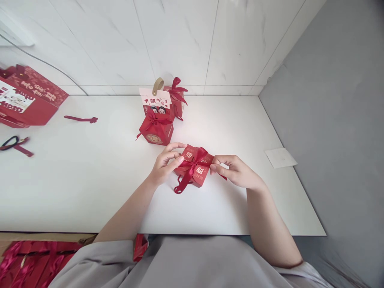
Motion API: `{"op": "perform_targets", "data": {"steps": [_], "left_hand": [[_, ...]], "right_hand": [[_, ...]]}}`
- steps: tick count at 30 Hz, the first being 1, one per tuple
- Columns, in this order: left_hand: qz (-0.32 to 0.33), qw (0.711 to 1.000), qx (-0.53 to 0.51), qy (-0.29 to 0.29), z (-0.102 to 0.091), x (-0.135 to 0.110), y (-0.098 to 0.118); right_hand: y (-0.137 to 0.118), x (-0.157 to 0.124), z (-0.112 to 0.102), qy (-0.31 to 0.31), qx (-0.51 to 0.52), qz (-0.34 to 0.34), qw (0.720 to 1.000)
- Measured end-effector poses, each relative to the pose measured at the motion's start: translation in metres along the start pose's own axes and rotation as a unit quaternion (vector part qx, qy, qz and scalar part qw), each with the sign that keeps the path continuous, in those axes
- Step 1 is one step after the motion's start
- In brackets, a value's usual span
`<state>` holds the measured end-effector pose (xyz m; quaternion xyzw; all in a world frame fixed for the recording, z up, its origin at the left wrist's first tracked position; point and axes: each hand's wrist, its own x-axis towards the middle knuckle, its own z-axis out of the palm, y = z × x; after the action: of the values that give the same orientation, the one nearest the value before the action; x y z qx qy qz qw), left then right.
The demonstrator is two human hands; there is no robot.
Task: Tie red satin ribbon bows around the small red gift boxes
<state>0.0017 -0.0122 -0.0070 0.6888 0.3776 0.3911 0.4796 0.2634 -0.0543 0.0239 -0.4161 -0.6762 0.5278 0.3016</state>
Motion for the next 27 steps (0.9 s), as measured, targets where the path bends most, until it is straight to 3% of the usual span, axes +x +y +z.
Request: {"op": "perform_targets", "data": {"steps": [13, 19, 27], "left_hand": [[0.009, 0.999, -0.021, -0.023, 0.0005, 0.0012, -0.0012], [0.006, 0.999, -0.029, -0.024, -0.0015, 0.0017, -0.0028], [-0.006, 0.999, -0.034, -0.005, 0.0001, 0.0011, -0.0001]], "right_hand": [[0.0068, -0.0010, -0.0027, -0.021, 0.069, 0.039, 0.997], [0.0031, -0.0002, -0.0057, -0.065, 0.077, 0.066, 0.993], [0.0057, 0.0021, 0.0004, -0.044, 0.073, 0.057, 0.995]]}}
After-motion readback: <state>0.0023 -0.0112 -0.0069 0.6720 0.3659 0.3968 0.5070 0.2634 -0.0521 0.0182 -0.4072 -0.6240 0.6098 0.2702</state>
